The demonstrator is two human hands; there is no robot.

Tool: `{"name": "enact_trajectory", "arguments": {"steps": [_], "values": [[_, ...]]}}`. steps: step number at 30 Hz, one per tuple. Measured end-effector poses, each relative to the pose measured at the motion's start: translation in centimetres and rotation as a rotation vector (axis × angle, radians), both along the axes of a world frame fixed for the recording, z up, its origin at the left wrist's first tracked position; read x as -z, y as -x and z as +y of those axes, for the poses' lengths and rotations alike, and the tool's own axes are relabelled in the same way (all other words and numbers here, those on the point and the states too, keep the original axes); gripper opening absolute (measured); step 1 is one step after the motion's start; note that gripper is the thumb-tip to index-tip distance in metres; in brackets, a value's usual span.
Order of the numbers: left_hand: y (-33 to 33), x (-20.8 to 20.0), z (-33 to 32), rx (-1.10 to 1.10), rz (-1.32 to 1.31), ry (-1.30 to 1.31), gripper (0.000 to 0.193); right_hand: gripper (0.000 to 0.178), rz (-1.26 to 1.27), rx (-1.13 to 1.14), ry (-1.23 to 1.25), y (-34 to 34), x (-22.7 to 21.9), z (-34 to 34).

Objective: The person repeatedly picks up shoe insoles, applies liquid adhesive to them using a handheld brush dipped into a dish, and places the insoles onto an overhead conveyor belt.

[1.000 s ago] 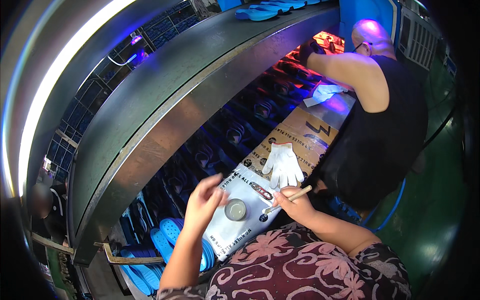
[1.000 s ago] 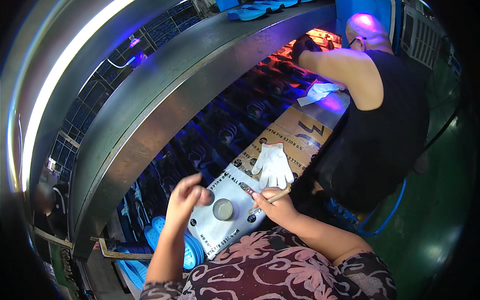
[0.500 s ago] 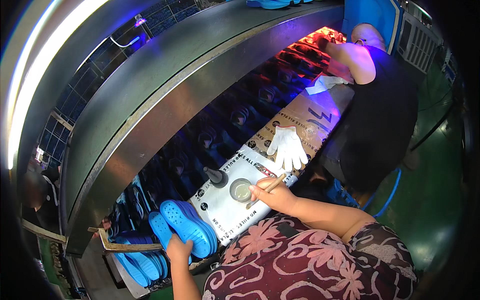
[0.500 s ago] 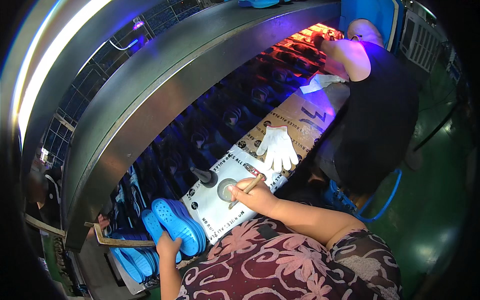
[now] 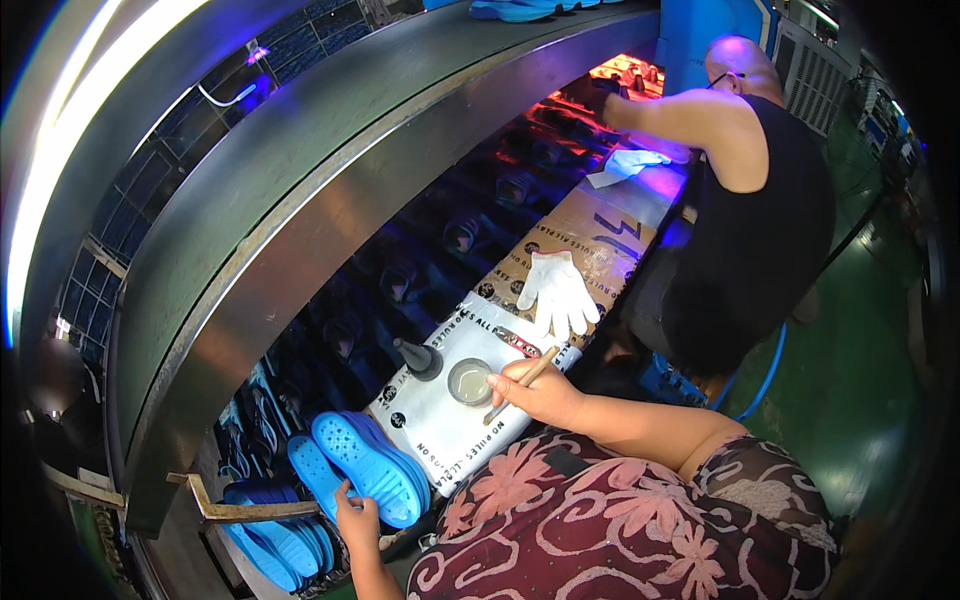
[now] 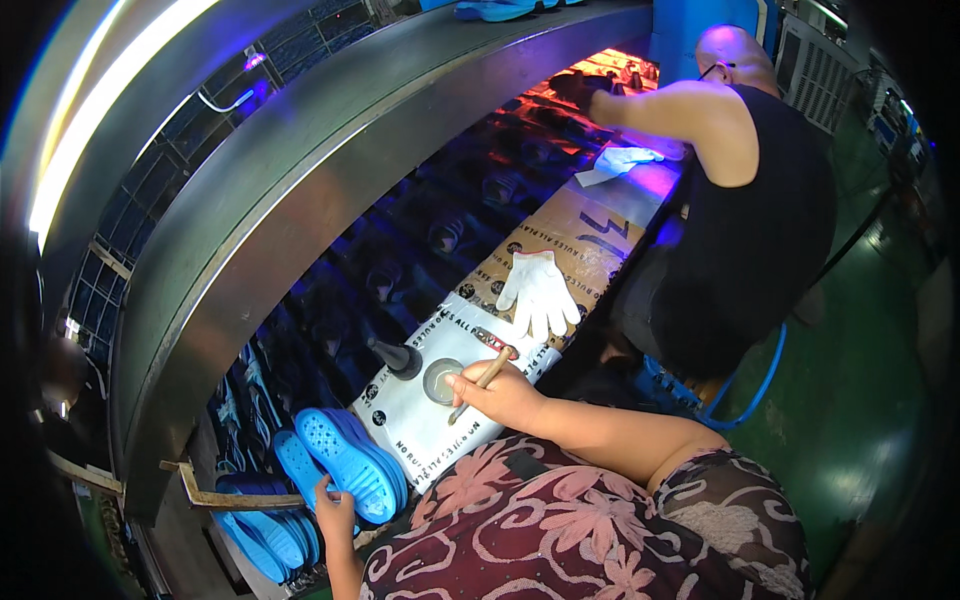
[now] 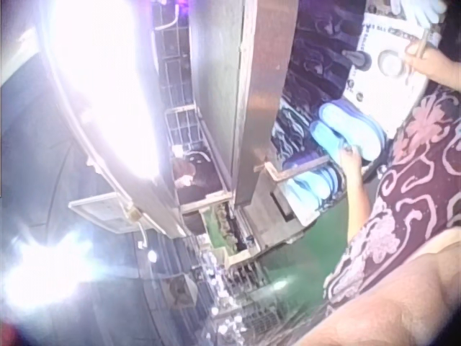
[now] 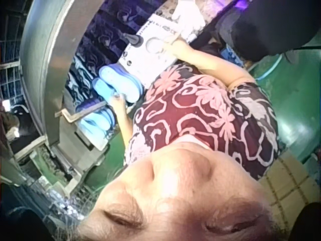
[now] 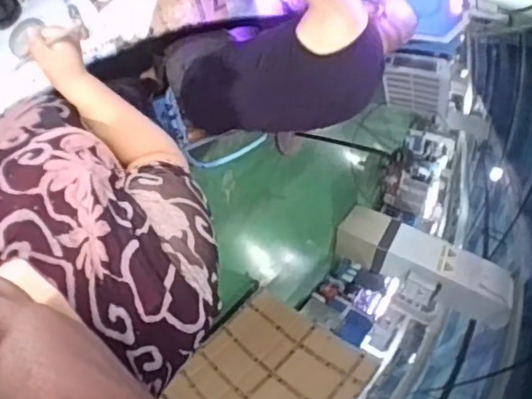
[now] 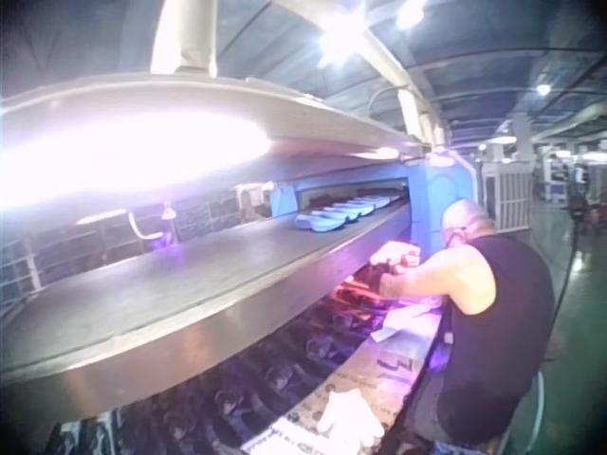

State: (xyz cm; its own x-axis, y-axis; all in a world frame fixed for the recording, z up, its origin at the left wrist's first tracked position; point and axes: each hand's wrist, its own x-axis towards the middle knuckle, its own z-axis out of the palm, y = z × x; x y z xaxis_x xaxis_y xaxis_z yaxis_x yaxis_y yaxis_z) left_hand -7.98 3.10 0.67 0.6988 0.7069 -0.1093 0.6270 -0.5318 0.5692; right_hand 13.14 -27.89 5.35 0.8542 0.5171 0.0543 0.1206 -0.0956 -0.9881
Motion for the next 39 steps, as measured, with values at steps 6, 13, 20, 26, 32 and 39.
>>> {"name": "enact_trajectory", "arguments": {"steps": [6,13,20,26,32,39], "values": [[-1.5,-3.0,-2.8,0.084,-0.251,-0.368,0.035,0.036,-0.18,-0.016,-0.276,-1.3,-1.4,-1.4],[-14.7,-14.2,-15.7,0.852,-0.534,1.111,0.066,0.046,-0.977,0.07,-0.377,-4.2,-9.0,1.2],[-26.5,-25.4,-21.1,0.425,-0.646,1.104,0.027,0.078,-1.184,0.2,-0.333,-11.4,-15.2,-2.1],[-39.9,-32.7,-8.2,0.548,-0.837,0.739,0.023,0.059,-1.123,0.764,-0.293,-27.8,-18.9,-4.7],[-43.1,-31.4,-4.2,0.255,-0.747,0.705,0.025,0.066,-0.96,1.172,0.244,-45.3,-21.7,-11.2],[-43.6,-31.0,-4.2,0.35,-0.664,0.615,0.026,0.081,-0.514,1.012,0.782,-55.7,-23.6,-16.5]]}}
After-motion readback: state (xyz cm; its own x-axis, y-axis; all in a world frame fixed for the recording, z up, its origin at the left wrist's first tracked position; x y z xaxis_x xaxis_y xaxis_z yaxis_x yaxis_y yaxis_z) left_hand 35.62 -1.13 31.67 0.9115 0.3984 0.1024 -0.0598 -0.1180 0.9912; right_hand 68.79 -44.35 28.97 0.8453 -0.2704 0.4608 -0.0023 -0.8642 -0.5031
